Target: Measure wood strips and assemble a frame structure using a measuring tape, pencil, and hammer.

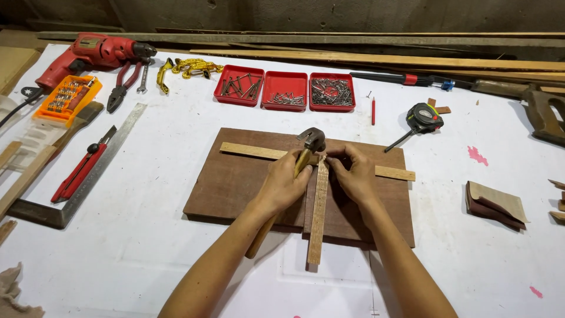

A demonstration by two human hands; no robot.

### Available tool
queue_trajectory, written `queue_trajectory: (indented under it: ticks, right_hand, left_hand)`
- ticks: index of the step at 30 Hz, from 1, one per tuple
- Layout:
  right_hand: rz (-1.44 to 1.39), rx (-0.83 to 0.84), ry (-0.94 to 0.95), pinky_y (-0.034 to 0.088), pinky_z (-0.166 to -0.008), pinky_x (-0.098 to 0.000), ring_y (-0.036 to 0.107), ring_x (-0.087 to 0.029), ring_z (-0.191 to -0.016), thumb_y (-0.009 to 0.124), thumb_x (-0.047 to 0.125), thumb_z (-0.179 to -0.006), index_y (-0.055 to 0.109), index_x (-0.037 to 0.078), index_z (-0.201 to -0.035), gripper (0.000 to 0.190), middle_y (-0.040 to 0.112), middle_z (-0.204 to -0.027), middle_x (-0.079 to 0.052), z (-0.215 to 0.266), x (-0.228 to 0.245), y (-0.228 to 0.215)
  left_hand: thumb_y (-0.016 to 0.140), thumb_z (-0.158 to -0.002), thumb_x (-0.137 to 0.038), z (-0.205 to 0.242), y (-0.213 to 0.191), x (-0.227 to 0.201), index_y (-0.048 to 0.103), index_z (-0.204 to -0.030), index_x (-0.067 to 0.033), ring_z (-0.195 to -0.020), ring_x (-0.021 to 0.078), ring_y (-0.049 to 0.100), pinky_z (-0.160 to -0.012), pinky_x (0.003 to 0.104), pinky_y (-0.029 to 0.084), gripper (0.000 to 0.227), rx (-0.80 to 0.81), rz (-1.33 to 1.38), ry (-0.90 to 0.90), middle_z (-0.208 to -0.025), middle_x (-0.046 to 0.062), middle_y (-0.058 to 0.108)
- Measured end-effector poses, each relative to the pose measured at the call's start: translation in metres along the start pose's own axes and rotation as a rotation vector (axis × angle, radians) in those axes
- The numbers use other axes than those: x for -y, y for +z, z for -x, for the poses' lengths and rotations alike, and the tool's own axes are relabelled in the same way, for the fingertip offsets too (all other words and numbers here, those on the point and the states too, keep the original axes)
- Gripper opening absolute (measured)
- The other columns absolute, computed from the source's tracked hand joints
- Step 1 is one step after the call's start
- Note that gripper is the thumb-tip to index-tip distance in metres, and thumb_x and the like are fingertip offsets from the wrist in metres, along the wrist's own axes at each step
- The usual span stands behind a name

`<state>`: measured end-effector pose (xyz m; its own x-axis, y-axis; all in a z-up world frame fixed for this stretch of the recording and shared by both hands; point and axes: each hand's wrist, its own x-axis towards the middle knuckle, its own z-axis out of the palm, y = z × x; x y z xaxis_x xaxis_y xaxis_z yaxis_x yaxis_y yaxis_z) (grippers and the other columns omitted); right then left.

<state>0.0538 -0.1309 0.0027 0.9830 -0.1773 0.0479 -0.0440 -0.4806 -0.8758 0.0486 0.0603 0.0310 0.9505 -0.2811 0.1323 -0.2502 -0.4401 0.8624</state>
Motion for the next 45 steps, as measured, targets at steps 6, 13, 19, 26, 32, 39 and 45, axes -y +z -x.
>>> queue_trajectory:
  ticks: [6, 13, 19, 26, 32, 39, 45]
  right_hand:
    - [0.000, -0.008, -0.157, 0.063, -0.053, -0.0277, 0.073, -0.011, -0.066, 0.068, 0.008, -0.093, 0.073, 0.009, -0.099, 0.008, 0.078, -0.088, -0.006, -0.008, -0.026, 0.005]
    - [0.080, -0.007, -0.127, 0.057, -0.049, -0.0298, 0.069, -0.013, -0.060, 0.069, 0.010, -0.093, 0.074, 0.012, -0.099, 0.008, 0.078, -0.086, -0.006, -0.008, -0.026, 0.008]
    - [0.155, -0.061, -0.179, 0.059, -0.054, -0.0291, 0.071, -0.015, -0.066, 0.072, 0.010, -0.092, 0.073, 0.009, -0.097, 0.004, 0.077, -0.088, -0.008, -0.011, -0.039, 0.014]
    - [0.172, -0.133, -0.371, 0.065, -0.065, -0.0328, 0.076, -0.020, -0.077, 0.071, 0.007, -0.093, 0.069, 0.006, -0.101, 0.008, 0.077, -0.093, -0.010, -0.004, -0.030, 0.015]
    - [0.123, -0.178, -0.476, 0.067, -0.071, -0.0374, 0.078, -0.027, -0.084, 0.069, 0.007, -0.095, 0.057, 0.002, -0.115, 0.023, 0.076, -0.095, -0.017, -0.005, -0.034, 0.019]
    - [0.075, -0.184, -0.408, 0.068, -0.062, -0.0350, 0.078, -0.027, -0.075, 0.066, 0.004, -0.095, 0.050, 0.004, -0.121, 0.030, 0.076, -0.090, -0.017, -0.003, -0.029, 0.021]
    - [0.046, -0.208, -0.460, 0.068, -0.065, -0.0318, 0.078, -0.024, -0.078, 0.065, 0.002, -0.096, 0.049, 0.005, -0.121, 0.030, 0.076, -0.090, -0.014, -0.004, -0.036, 0.024]
  left_hand:
    - [0.062, -0.093, -0.017, 0.000, 0.000, 0.003, 0.057, -0.127, 0.0031, -0.093, 0.0310, 0.074, -0.084, 0.042, 0.058, 0.040, 0.032, -0.019, -0.031, -0.101, 0.020, 0.072]
    - [0.061, -0.093, -0.017, 0.001, -0.003, 0.000, 0.058, -0.125, 0.0017, -0.088, 0.0288, 0.074, -0.080, 0.042, 0.059, 0.038, 0.061, -0.040, -0.069, -0.097, 0.018, 0.073]
    - [0.063, -0.094, -0.018, 0.001, -0.001, 0.004, 0.060, -0.125, 0.0020, -0.094, 0.0285, 0.073, -0.084, 0.041, 0.059, 0.037, 0.049, -0.024, -0.034, -0.104, 0.018, 0.072]
    - [0.063, -0.093, -0.016, 0.003, -0.002, 0.000, 0.060, -0.125, 0.0031, -0.094, 0.0302, 0.074, -0.084, 0.041, 0.059, 0.038, 0.030, -0.039, 0.032, -0.103, 0.019, 0.073]
    - [0.062, -0.092, -0.012, 0.007, -0.003, -0.008, 0.058, -0.126, 0.0052, -0.093, 0.0354, 0.074, -0.086, 0.044, 0.057, 0.038, 0.008, -0.081, 0.101, -0.098, 0.024, 0.073]
    - [0.059, -0.095, -0.011, 0.009, -0.004, -0.013, 0.055, -0.128, 0.0053, -0.097, 0.0361, 0.072, -0.086, 0.045, 0.057, 0.038, 0.051, -0.051, 0.112, -0.102, 0.025, 0.071]
    - [0.060, -0.096, -0.011, 0.010, -0.002, -0.014, 0.056, -0.119, 0.0020, -0.100, 0.0416, 0.069, -0.086, 0.049, 0.055, 0.027, 0.054, -0.155, 0.165, -0.104, 0.025, 0.070]
